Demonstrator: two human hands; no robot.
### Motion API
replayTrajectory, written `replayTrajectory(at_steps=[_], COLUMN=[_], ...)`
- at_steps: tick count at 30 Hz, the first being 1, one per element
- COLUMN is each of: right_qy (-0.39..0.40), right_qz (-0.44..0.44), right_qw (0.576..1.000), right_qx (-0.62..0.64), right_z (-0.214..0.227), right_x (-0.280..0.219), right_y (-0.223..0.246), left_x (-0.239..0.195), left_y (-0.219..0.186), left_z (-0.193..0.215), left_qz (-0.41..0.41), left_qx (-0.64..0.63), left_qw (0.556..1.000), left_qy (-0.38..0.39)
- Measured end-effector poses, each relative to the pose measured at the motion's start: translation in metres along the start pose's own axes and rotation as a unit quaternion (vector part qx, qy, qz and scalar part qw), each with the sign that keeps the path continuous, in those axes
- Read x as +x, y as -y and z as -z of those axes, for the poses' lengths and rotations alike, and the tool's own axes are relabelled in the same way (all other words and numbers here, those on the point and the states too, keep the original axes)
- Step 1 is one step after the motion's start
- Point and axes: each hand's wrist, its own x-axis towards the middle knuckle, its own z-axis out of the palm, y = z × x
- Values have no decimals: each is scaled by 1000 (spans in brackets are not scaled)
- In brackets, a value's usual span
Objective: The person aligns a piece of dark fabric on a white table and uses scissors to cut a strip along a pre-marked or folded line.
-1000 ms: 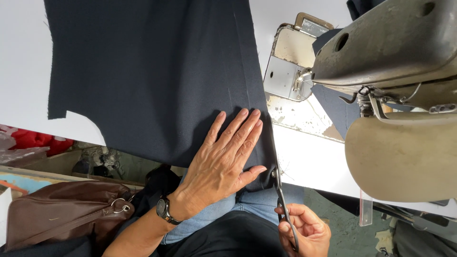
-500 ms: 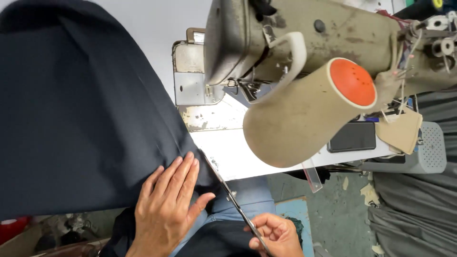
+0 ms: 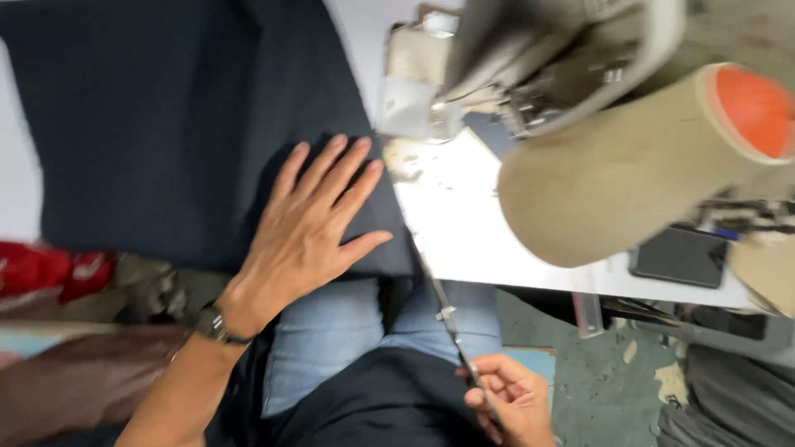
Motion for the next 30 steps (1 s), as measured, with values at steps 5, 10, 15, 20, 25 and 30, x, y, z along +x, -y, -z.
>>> replayTrajectory(at_steps=[5,10,15,20,25,30], right_qy=[26,44,-12,-40,-40,-62], right_qz=[38,65,58,68,74,61], right_qw=[998,994,998,993,991,994], right_qx=[31,81,11,-85,-100,-69], right_z=[-19,-23,-33,-45,-46,-48], right_x=[-5,-7,-7,-8,-8,-9], right_y=[25,23,30,42,41,38], left_x=[-8,-9,-9,-9,-10,-11], left_y=[3,5,6,6,7,7], left_z=[0,-4,-4,-5,-7,-6], left_qz=[20,19,20,21,23,27], left_qx=[-27,-43,-38,-38,-38,-38], left_qw=[999,998,999,999,999,998], left_qy=[22,30,31,27,27,29])
